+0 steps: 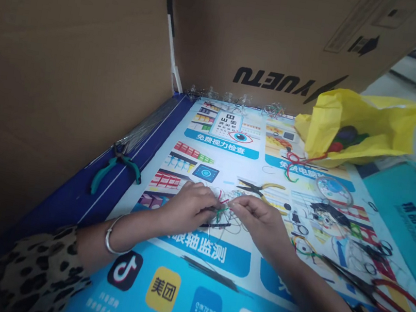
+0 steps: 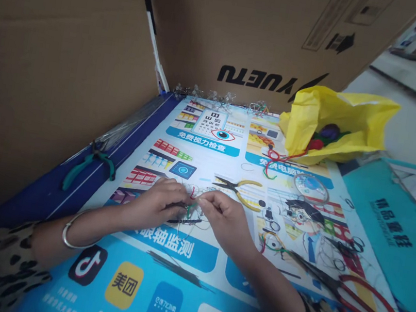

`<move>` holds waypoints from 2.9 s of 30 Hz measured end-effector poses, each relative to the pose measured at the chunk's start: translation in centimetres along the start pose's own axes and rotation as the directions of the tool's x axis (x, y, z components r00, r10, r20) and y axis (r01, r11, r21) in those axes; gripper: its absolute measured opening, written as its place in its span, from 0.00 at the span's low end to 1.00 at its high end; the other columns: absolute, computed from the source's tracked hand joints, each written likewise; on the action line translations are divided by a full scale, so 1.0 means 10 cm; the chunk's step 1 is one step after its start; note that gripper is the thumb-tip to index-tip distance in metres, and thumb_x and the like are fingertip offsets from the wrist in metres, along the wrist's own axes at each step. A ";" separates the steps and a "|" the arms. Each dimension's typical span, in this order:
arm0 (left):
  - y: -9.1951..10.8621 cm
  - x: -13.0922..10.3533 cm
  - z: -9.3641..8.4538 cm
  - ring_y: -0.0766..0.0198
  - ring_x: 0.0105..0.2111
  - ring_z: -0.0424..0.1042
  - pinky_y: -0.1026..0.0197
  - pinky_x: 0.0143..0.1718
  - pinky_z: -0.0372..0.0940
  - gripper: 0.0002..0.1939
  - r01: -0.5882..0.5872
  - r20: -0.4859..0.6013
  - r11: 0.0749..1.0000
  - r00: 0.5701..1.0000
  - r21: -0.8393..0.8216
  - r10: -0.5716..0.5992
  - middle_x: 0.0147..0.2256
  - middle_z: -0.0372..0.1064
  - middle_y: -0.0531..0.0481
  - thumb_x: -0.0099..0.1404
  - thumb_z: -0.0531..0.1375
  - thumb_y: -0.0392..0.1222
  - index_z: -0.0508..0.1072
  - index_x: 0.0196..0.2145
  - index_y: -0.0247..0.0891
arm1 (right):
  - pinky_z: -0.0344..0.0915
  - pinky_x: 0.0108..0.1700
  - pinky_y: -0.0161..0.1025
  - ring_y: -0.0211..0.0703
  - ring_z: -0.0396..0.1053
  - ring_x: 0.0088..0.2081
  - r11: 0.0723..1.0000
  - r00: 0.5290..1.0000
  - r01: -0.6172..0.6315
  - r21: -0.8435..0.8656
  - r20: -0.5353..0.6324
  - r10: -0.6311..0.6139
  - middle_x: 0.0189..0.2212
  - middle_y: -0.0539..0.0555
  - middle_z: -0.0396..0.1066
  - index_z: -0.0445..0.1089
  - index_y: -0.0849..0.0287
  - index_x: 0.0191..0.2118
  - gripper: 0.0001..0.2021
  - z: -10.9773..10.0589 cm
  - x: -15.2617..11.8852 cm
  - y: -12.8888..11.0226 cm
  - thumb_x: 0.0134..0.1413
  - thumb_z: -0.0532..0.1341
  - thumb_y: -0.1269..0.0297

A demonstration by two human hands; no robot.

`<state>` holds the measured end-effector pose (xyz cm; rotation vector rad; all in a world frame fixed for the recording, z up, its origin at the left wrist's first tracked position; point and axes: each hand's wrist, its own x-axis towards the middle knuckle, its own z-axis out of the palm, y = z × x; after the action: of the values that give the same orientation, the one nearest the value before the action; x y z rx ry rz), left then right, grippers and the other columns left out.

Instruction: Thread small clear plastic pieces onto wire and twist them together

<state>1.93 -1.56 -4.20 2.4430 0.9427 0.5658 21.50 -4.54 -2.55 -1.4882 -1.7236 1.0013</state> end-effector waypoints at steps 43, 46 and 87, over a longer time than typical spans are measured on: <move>0.10 -0.10 0.06 0.63 0.35 0.65 0.58 0.39 0.55 0.11 -0.015 -0.162 0.995 0.987 -0.095 -0.001 0.31 0.70 0.53 0.55 0.52 0.26 0.68 0.32 0.37 | 0.55 0.25 0.29 0.32 0.61 0.21 0.866 0.919 0.338 -0.370 -0.071 -0.389 0.18 0.47 0.64 0.66 0.60 0.22 0.06 0.23 -0.10 0.01 0.41 0.55 0.75; 0.10 -0.10 0.06 0.61 0.36 0.65 0.56 0.39 0.55 0.11 -0.015 -0.122 0.998 0.992 -0.064 0.007 0.31 0.70 0.50 0.56 0.51 0.27 0.70 0.33 0.37 | 0.55 0.26 0.31 0.34 0.62 0.21 0.785 0.867 0.440 -0.436 -0.022 -0.499 0.17 0.47 0.64 0.66 0.60 0.21 0.07 0.23 -0.10 0.05 0.44 0.54 0.75; 0.08 -0.06 0.03 0.62 0.35 0.63 0.57 0.38 0.55 0.08 -0.035 -0.045 0.999 0.998 -0.015 0.035 0.30 0.69 0.50 0.60 0.51 0.30 0.69 0.32 0.37 | 0.56 0.28 0.37 0.40 0.63 0.26 0.353 0.698 0.671 -0.651 0.396 -0.596 0.22 0.51 0.67 0.69 0.61 0.32 0.10 0.02 -0.04 0.02 0.57 0.51 0.74</move>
<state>2.09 -2.56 -4.09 2.4462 0.9109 0.6399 21.50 -4.95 -2.78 -0.9485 -2.6835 -0.1712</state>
